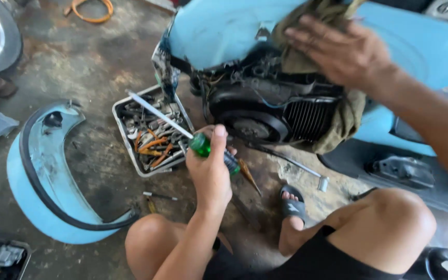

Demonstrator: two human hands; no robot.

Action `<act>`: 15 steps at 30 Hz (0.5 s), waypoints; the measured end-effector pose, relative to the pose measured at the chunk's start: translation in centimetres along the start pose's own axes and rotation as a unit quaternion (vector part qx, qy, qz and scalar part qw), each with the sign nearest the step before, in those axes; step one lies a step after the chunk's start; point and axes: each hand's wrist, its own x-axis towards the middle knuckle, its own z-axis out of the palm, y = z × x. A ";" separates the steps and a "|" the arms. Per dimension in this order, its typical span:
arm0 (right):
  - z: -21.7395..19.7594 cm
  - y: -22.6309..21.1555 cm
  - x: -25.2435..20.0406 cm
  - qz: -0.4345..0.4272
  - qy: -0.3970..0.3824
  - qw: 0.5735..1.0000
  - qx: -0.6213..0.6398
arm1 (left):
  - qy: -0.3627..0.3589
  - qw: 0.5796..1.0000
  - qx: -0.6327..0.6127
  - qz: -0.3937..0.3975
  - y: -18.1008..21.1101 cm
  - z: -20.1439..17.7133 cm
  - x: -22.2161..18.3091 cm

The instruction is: The person sits on the floor beside a blue scooter and uses a screwdriver to unscrew and adjust components on the engine, wiping parts with a rag. They then hold a black plastic engine cover and wipe it thoroughly on both sides with the rag.

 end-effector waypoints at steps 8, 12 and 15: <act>-1.9 -0.5 1.5 0.154 0.224 0.962 0.032 | -0.027 0.996 0.072 0.043 1.4 -1.0 -1.3; -0.1 -1.2 0.9 0.158 0.215 0.964 0.011 | -0.027 0.996 0.075 0.045 1.1 -0.9 -1.1; -0.2 -0.9 -2.4 0.134 0.167 0.974 0.076 | -0.001 0.998 0.054 0.010 2.4 -1.0 -1.6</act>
